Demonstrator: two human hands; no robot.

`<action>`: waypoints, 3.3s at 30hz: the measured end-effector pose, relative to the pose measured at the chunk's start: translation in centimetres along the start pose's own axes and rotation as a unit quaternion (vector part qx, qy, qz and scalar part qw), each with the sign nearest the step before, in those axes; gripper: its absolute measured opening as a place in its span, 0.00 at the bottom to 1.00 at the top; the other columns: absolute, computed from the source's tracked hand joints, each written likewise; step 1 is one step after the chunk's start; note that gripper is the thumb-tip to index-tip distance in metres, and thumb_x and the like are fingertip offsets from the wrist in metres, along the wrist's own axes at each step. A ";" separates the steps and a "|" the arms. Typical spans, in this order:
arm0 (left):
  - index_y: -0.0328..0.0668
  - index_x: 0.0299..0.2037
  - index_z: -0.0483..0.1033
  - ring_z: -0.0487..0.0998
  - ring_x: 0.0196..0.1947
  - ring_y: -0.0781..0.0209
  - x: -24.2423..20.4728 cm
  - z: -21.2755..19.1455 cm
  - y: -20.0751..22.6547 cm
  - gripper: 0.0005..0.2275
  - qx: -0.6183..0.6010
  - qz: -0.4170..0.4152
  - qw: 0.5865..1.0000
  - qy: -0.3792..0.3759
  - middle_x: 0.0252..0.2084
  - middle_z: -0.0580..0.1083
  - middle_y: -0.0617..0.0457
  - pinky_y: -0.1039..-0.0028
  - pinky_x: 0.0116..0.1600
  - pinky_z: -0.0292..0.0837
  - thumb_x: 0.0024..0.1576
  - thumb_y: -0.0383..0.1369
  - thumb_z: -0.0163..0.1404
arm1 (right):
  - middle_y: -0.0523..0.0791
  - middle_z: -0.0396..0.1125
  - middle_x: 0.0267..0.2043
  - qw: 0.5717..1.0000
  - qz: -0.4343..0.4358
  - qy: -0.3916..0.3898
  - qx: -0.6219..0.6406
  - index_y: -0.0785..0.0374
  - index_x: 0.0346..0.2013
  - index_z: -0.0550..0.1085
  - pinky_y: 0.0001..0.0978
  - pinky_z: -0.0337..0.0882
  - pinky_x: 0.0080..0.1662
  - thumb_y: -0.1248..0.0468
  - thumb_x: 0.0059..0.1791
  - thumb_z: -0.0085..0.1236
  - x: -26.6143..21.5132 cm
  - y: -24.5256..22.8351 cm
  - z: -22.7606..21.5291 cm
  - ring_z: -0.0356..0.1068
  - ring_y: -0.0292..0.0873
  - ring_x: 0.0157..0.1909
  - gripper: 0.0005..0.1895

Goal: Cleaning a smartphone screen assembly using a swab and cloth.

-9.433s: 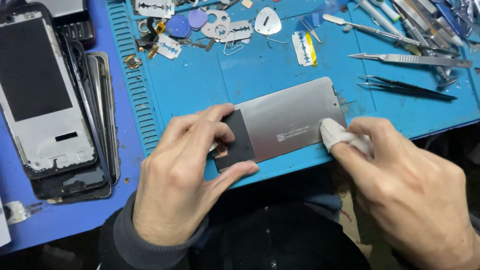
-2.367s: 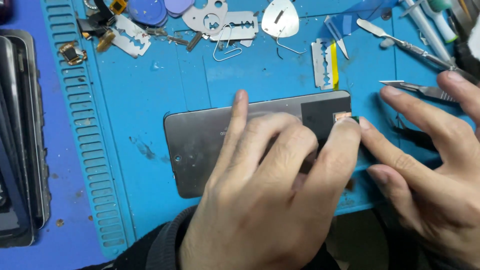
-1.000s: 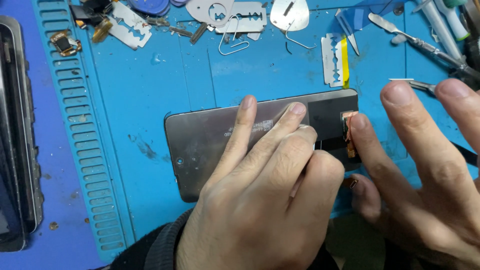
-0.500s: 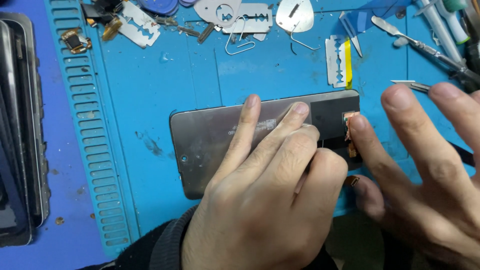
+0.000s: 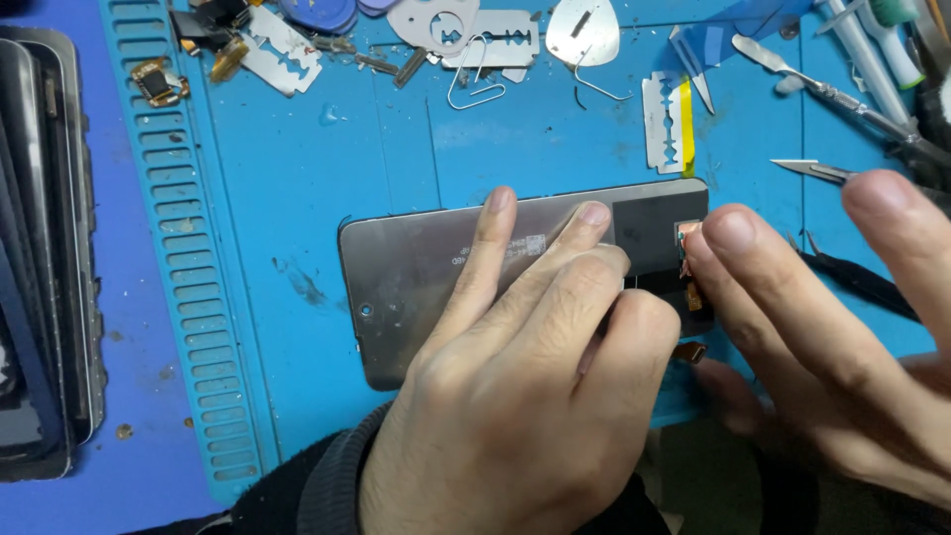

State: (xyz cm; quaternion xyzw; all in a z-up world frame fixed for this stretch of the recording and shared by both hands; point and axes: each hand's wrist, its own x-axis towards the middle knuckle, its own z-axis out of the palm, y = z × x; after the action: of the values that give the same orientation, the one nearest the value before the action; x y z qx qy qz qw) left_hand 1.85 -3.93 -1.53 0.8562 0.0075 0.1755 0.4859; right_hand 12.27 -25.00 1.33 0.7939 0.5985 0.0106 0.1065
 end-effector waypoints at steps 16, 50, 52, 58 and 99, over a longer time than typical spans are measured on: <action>0.33 0.34 0.70 0.81 0.59 0.36 0.1 -0.2 0.2 0.03 0.037 0.016 0.999 0.013 0.41 0.72 0.39 0.30 0.70 0.63 0.60 0.23 0.49 | 0.59 0.62 0.74 0.996 -0.047 0.025 -0.066 0.70 0.62 0.81 0.69 0.61 0.70 0.49 0.51 0.46 1.8 -1.3 -0.7 0.57 0.68 0.73 0.35; 0.32 0.30 0.72 0.82 0.55 0.42 0.4 -0.2 0.6 0.03 0.055 0.004 0.998 0.003 0.45 0.77 0.40 0.33 0.70 0.61 0.55 0.21 0.52 | 0.63 0.58 0.72 0.997 0.001 0.065 0.046 0.57 0.61 0.79 0.77 0.57 0.72 0.48 0.45 0.56 -0.2 0.7 0.0 0.50 0.71 0.74 0.32; 0.31 0.31 0.73 0.81 0.56 0.41 0.4 -0.2 0.5 0.02 0.046 0.007 0.999 -0.002 0.46 0.77 0.40 0.33 0.70 0.60 0.55 0.21 0.51 | 0.67 0.54 0.73 0.995 0.011 0.056 0.082 0.55 0.60 0.77 0.75 0.56 0.74 0.48 0.42 0.58 -0.9 1.2 0.3 0.44 0.71 0.77 0.33; 0.31 0.31 0.73 0.81 0.57 0.41 0.5 -0.1 0.5 0.02 0.046 0.006 0.999 -0.008 0.46 0.76 0.41 0.33 0.70 0.61 0.55 0.21 0.53 | 0.65 0.54 0.71 0.991 0.038 0.065 0.108 0.53 0.56 0.80 0.74 0.52 0.76 0.55 0.42 0.57 -0.5 0.7 0.0 0.42 0.68 0.77 0.27; 0.26 0.41 0.78 0.77 0.60 0.35 0.0 0.0 0.8 0.07 0.094 0.070 0.993 -0.033 0.50 0.74 0.33 0.27 0.68 0.58 0.53 0.20 0.56 | 0.56 0.63 0.68 0.983 -0.022 0.124 0.134 0.60 0.56 0.80 0.70 0.51 0.73 0.55 0.44 0.51 1.3 1.2 0.7 0.53 0.66 0.73 0.29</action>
State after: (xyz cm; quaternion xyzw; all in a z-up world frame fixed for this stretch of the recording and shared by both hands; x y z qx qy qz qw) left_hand 1.77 -4.38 -0.87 0.9017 -0.0519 0.1790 0.3901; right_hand 13.84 -24.22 0.72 0.7803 0.6203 0.0261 -0.0753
